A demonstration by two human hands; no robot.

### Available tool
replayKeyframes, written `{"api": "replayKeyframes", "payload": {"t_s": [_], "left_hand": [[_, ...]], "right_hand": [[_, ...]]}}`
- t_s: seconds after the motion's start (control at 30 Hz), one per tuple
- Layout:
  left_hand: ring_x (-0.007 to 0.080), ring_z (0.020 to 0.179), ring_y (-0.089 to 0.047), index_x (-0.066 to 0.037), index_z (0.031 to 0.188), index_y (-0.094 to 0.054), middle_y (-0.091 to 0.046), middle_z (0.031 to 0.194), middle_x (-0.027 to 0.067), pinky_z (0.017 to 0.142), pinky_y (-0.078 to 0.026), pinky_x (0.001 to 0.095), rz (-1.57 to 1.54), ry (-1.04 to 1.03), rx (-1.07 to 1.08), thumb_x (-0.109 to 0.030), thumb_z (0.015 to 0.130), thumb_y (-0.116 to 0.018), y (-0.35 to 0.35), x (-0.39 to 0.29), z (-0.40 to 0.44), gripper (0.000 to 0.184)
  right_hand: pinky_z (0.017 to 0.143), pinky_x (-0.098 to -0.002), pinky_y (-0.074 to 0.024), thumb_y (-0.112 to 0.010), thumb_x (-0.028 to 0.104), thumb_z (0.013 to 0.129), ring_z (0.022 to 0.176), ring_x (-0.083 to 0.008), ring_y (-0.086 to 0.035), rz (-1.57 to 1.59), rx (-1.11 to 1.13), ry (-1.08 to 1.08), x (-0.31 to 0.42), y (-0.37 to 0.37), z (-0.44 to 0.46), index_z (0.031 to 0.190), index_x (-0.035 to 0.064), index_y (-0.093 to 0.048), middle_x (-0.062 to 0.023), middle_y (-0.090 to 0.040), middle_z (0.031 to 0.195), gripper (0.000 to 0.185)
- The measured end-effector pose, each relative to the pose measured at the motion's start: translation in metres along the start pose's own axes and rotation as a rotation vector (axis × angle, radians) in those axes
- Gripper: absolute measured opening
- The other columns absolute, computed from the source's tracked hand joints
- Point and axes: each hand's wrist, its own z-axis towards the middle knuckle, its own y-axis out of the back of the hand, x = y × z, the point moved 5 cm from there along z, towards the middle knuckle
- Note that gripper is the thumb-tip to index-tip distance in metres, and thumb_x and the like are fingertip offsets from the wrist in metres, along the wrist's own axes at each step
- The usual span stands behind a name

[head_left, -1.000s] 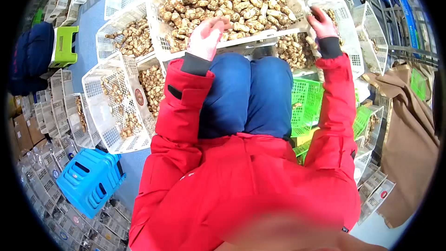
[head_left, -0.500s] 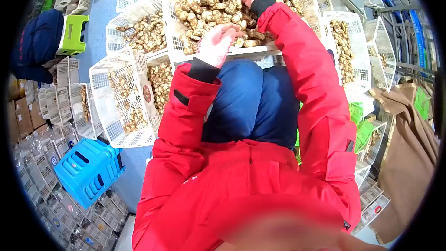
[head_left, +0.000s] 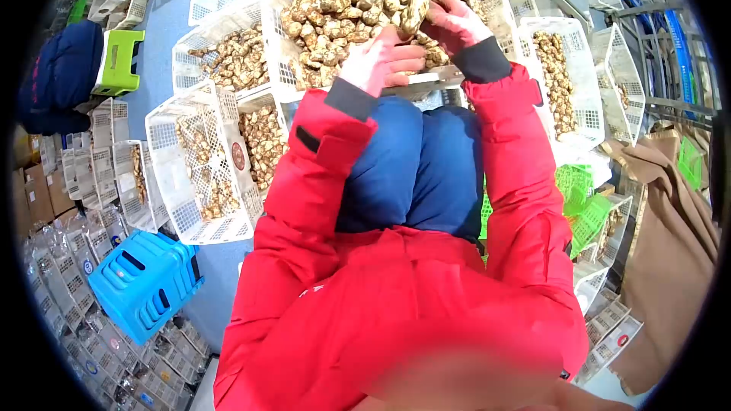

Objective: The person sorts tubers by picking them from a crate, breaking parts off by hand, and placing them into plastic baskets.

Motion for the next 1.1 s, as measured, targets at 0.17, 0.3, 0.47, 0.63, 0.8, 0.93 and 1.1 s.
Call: {"api": "replayKeyframes", "payload": {"t_s": [0.17,0.3,0.47,0.63,0.8,0.93,1.1], "left_hand": [[0.0147,0.071,-0.057,-0.003,0.109,-0.046,-0.057,0.086,0.0064,0.055,-0.046,0.0211,-0.056,-0.130,-0.156,-0.021,0.087,-0.050,-0.011,0.007,0.005,0.029],[0.0171,0.079,-0.057,0.000,0.113,-0.045,-0.055,0.092,0.0067,0.065,-0.048,0.0264,-0.088,-0.188,-0.118,-0.017,0.085,-0.053,-0.001,0.028,0.014,0.034],[0.0175,0.085,-0.057,-0.001,0.112,-0.046,-0.056,0.098,0.0090,0.072,-0.047,0.0281,0.005,-0.070,-0.077,-0.023,0.087,-0.051,-0.006,0.022,-0.006,0.034],[0.0184,0.085,-0.057,0.004,0.115,-0.041,-0.055,0.100,0.0117,0.073,-0.048,0.0276,-0.184,-0.196,0.016,-0.024,0.088,-0.048,0.030,0.010,-0.005,0.040],[0.0196,0.082,-0.057,0.004,0.110,-0.042,-0.055,0.094,0.0111,0.071,-0.048,0.0267,0.010,-0.179,-0.089,-0.022,0.082,-0.055,0.021,-0.004,-0.020,0.041],[0.0175,0.084,-0.056,0.008,0.115,-0.040,-0.054,0.102,0.0142,0.072,-0.047,0.0249,0.039,-0.215,-0.096,-0.026,0.089,-0.046,0.034,-0.012,-0.027,0.043],[0.0161,0.083,-0.056,0.007,0.115,-0.040,-0.054,0.098,0.0118,0.068,-0.047,0.0232,0.037,-0.210,0.051,-0.028,0.089,-0.047,0.035,-0.019,-0.026,0.045]], "right_hand": [[0.078,-0.0234,-0.0400,-0.058,0.011,0.079,0.087,-0.0107,-0.049,-0.122,-0.073,0.090,0.011,-0.041,-0.020,0.129,0.0004,-0.032,-0.0044,-0.053,0.105,0.057],[0.087,-0.0265,-0.0388,-0.054,0.014,0.083,0.100,-0.0178,-0.051,-0.364,-0.124,0.167,0.009,-0.047,-0.023,0.126,-0.0006,-0.035,-0.0124,-0.053,0.113,0.049],[0.088,-0.0279,-0.0388,-0.055,0.015,0.082,0.101,-0.0197,-0.052,-0.351,-0.253,0.197,0.045,-0.009,-0.073,0.127,-0.0023,-0.033,-0.0165,-0.052,0.113,0.053],[0.088,-0.0317,-0.0405,-0.061,0.014,0.076,0.103,-0.0218,-0.051,-1.282,-0.629,0.150,0.082,0.106,-0.148,0.123,0.0052,-0.044,-0.0152,-0.048,0.121,0.051],[0.088,-0.0353,-0.0403,-0.063,0.021,0.074,0.103,-0.0274,-0.051,-1.612,-0.323,0.066,0.038,0.066,-0.030,0.122,0.0162,-0.047,-0.0150,-0.055,0.109,0.050],[0.084,-0.0357,-0.0434,-0.059,0.028,0.077,0.100,-0.0266,-0.054,-2.223,0.129,-0.287,-0.037,0.050,0.043,0.126,0.0233,-0.039,-0.0129,-0.055,0.110,0.053],[0.077,-0.0338,-0.0460,-0.056,0.027,0.080,0.092,-0.0213,-0.058,-1.892,-0.084,-0.215,-0.019,0.063,0.042,0.121,0.0224,-0.046,-0.0123,-0.060,0.101,0.043]]}}
